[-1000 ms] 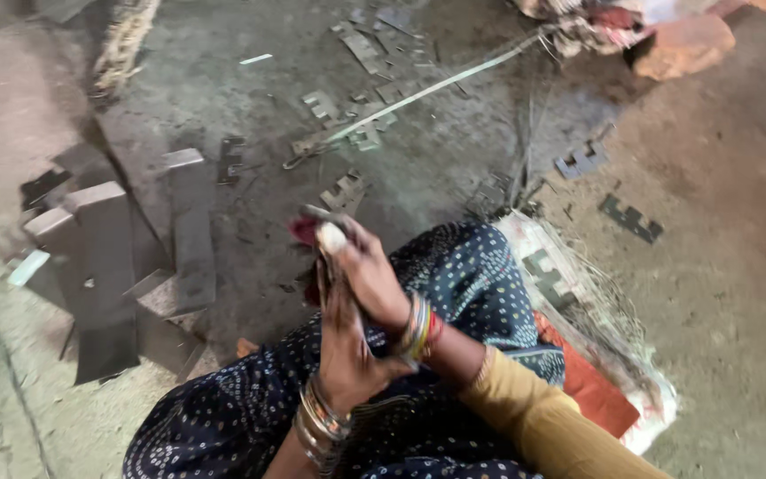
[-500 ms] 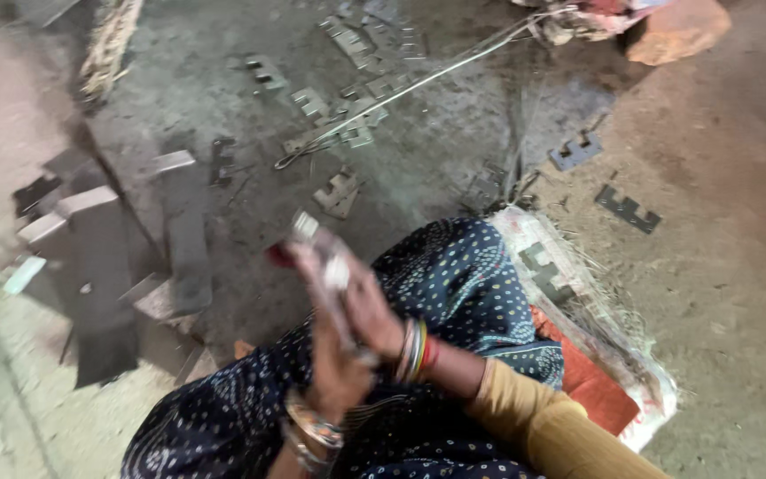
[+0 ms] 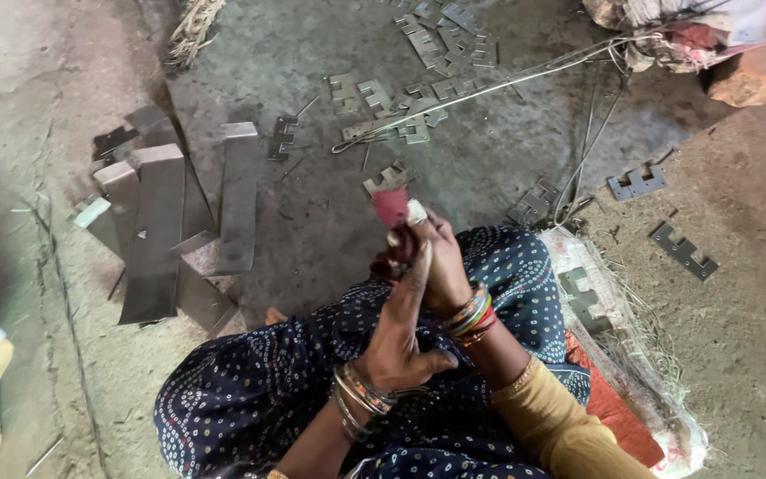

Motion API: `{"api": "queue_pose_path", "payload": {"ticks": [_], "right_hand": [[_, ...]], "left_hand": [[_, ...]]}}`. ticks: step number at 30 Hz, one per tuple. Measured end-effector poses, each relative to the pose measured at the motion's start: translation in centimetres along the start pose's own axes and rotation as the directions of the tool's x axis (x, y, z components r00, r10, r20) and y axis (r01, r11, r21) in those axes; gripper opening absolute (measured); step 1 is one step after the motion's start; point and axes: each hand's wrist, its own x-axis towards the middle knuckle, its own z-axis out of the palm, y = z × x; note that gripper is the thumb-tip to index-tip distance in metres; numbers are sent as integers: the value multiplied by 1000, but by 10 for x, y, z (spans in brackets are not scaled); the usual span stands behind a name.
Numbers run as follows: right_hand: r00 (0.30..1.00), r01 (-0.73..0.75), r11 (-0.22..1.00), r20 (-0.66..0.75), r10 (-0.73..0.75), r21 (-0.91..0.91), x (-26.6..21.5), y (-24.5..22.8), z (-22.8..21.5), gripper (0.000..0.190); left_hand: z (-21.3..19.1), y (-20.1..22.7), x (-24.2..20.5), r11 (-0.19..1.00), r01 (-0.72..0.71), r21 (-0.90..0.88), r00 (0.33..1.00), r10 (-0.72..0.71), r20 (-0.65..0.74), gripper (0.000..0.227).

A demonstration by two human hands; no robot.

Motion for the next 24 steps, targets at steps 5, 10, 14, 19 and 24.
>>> {"api": "queue_pose_path", "payload": {"ticks": [5, 10, 14, 19, 24], "right_hand": [[954, 254, 806, 0, -301, -535, -11, 10, 3, 35], [863, 505, 595, 353, -362, -625, -53, 11, 53, 54], [890, 451, 720, 325, -319, -527, -52, 8, 57, 54], [984, 178, 895, 48, -173, -409, -25, 22, 20, 37], [975, 25, 978, -212, -70, -208, -7, 27, -22, 32]], "left_hand": [[8, -6, -1, 989, 16, -144, 988, -38, -147, 113], [-6, -7, 15, 908, -28, -417, 936, -123, -331, 112], [-7, -2, 11, 957, 112, -269, 953, -181, -244, 115], [-6, 4, -7, 997, 55, -45, 993, -59, -106, 124], [5, 2, -14, 995, 93, -34, 995, -94, -29, 137]]}}
